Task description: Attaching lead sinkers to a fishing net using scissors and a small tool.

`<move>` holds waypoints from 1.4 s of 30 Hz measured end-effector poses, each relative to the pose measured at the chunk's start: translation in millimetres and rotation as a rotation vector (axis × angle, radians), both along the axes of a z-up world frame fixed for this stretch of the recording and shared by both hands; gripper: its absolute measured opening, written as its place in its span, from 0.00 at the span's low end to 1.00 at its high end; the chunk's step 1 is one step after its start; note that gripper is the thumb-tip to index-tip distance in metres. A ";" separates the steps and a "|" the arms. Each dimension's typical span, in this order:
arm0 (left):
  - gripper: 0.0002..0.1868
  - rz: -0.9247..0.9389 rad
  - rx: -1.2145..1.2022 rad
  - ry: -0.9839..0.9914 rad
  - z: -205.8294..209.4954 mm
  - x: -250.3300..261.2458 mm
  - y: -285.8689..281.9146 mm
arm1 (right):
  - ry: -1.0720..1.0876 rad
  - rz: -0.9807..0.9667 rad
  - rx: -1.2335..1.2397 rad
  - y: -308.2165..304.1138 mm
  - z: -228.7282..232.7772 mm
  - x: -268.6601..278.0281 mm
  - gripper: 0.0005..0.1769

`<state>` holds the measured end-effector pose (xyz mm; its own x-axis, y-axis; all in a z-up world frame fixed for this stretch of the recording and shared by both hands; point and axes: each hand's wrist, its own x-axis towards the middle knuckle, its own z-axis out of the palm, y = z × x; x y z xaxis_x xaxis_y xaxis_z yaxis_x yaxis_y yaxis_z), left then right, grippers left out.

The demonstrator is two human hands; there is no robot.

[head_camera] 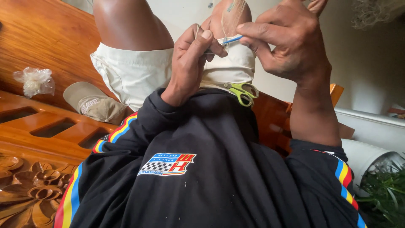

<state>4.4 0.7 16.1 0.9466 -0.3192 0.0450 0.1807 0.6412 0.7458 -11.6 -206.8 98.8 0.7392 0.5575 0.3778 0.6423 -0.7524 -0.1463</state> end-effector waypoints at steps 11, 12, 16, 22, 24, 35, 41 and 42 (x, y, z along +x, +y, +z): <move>0.12 -0.068 0.026 0.078 1.5 -3.8 1.1 | 0.222 0.069 0.226 2.5 -10.8 4.3 0.02; 0.12 -0.068 0.026 0.079 -0.5 -3.4 0.6 | 0.223 0.069 0.226 1.2 -13.8 4.1 0.02; 0.17 -0.200 -0.073 0.106 -3.5 -3.2 2.5 | 0.336 0.104 0.385 7.5 -17.5 0.4 0.06; 0.15 -0.226 -0.004 0.018 -10.8 -2.7 -2.2 | 0.302 0.164 0.455 9.5 -36.3 -5.0 0.14; 0.16 -0.213 0.029 -0.014 -12.5 -2.4 -2.8 | 0.271 0.152 0.450 10.3 -43.8 -8.4 0.19; 0.11 -0.363 -0.012 0.139 -4.7 -0.9 -7.1 | -0.343 0.245 0.343 45.3 -43.7 -12.1 0.01; 0.13 -0.149 0.277 -0.192 -16.2 -2.4 2.1 | -0.206 0.213 0.484 48.2 -34.6 -71.4 0.07; 0.13 -0.149 0.281 -0.189 -16.7 -3.3 2.0 | -0.204 0.212 0.488 52.5 -47.5 -65.6 0.07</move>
<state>1.1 2.7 -0.7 0.8720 -0.4779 0.1056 0.0991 0.3835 0.9182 -77.2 -154.2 51.3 0.5151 0.4107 0.7523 0.8235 -0.4804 -0.3017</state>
